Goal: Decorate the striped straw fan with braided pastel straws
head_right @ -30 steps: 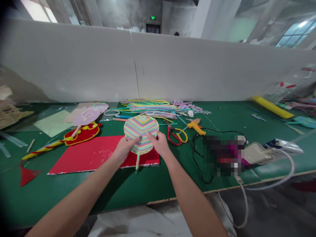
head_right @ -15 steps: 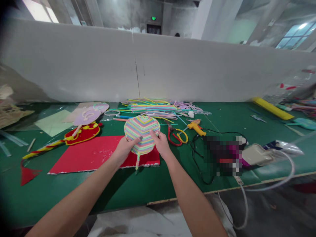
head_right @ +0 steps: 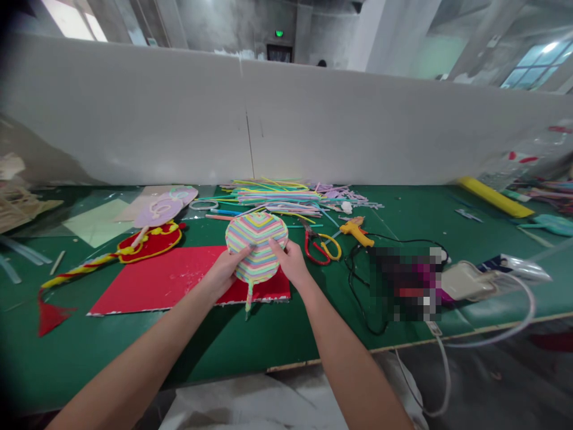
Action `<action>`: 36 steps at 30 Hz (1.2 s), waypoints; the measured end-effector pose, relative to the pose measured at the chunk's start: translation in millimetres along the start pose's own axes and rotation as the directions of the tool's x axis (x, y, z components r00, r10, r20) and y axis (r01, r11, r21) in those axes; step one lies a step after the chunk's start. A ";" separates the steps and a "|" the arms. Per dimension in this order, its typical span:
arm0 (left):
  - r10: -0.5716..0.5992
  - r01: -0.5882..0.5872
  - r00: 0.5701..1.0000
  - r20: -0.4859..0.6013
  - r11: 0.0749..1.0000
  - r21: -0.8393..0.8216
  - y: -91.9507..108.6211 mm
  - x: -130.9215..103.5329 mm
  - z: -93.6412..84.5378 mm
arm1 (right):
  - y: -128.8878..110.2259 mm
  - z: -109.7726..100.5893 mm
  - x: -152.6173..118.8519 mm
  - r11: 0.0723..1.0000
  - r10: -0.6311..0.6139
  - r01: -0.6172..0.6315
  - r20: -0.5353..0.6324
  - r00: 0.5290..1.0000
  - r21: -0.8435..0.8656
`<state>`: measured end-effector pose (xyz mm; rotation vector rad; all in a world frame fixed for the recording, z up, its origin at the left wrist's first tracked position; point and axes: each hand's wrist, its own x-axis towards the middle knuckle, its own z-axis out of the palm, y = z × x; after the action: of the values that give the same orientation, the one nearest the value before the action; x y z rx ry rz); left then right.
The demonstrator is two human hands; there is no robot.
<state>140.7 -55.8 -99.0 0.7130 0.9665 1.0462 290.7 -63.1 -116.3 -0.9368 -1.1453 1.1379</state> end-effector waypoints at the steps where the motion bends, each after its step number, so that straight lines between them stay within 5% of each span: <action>1: 0.009 -0.009 1.000 0.005 1.000 0.006 0.1 0.2 0.2 | -0.1 0.0 -0.2 1.000 0.003 -0.003 -0.004 1.000 -0.004; 9: 0.127 -0.127 0.992 0.009 0.991 0.043 -1.1 -1.3 1.3 | -1.3 1.7 1.5 0.995 0.083 -0.079 -0.070 0.994 0.059; 17: 0.017 -0.017 1.000 0.002 0.996 0.083 1.5 2.3 -5.0 | -0.5 -2.4 4.7 0.979 0.128 -0.113 -0.083 0.988 0.171; 24: 0.018 -0.038 0.991 0.134 0.988 0.147 0.7 5.4 -12.5 | 5.3 -13.9 14.0 0.974 0.127 -0.065 -0.290 0.949 0.216; 29: 0.010 -0.021 0.995 0.095 0.994 0.110 -0.8 10.0 -15.7 | 11.0 -20.0 16.5 0.993 0.053 -0.015 -0.324 0.945 0.121; 36: 0.150 -0.148 0.989 -0.004 0.980 0.131 1.4 18.4 -25.4 | 16.4 -19.0 18.0 0.986 0.145 -0.117 -0.263 0.954 0.118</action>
<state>120.5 -37.1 -114.0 0.8984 1.0115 1.1270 307.0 -42.2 -132.3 -1.0659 -0.8066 1.1230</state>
